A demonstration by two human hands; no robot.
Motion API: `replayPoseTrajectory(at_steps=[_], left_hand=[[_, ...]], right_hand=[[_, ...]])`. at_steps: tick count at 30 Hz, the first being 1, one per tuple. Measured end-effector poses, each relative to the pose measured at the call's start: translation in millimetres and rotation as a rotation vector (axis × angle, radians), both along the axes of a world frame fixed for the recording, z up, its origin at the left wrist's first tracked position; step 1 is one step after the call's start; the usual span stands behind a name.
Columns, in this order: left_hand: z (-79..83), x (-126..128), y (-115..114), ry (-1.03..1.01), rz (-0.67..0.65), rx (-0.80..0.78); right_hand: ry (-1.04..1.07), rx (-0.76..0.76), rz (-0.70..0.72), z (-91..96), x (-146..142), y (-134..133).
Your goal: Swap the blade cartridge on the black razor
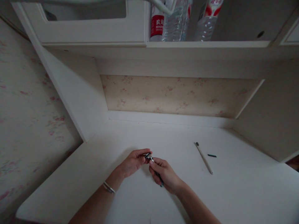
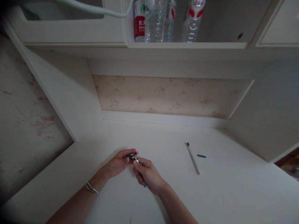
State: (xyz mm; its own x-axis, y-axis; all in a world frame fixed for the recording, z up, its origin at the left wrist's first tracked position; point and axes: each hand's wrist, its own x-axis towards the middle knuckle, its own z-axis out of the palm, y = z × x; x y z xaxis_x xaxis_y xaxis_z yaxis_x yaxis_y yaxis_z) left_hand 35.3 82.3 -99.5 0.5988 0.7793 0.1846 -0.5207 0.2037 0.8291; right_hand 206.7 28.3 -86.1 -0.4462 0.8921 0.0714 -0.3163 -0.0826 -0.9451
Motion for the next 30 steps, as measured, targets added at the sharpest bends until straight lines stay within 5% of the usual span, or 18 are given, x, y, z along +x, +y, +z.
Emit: replayPoseTrajectory(at_steps=[13, 30], left_hand=[[4.0, 0.2, -2.9, 0.001, -0.029, -0.047], [-5.5, 4.4, -2.7, -0.052, -0.010, -0.046]], right_hand=[[0.090, -0.150, 0.006, -0.6, 0.4, -0.7], [0.127, -0.097, -0.120, -4.5, -7.2, -1.9]])
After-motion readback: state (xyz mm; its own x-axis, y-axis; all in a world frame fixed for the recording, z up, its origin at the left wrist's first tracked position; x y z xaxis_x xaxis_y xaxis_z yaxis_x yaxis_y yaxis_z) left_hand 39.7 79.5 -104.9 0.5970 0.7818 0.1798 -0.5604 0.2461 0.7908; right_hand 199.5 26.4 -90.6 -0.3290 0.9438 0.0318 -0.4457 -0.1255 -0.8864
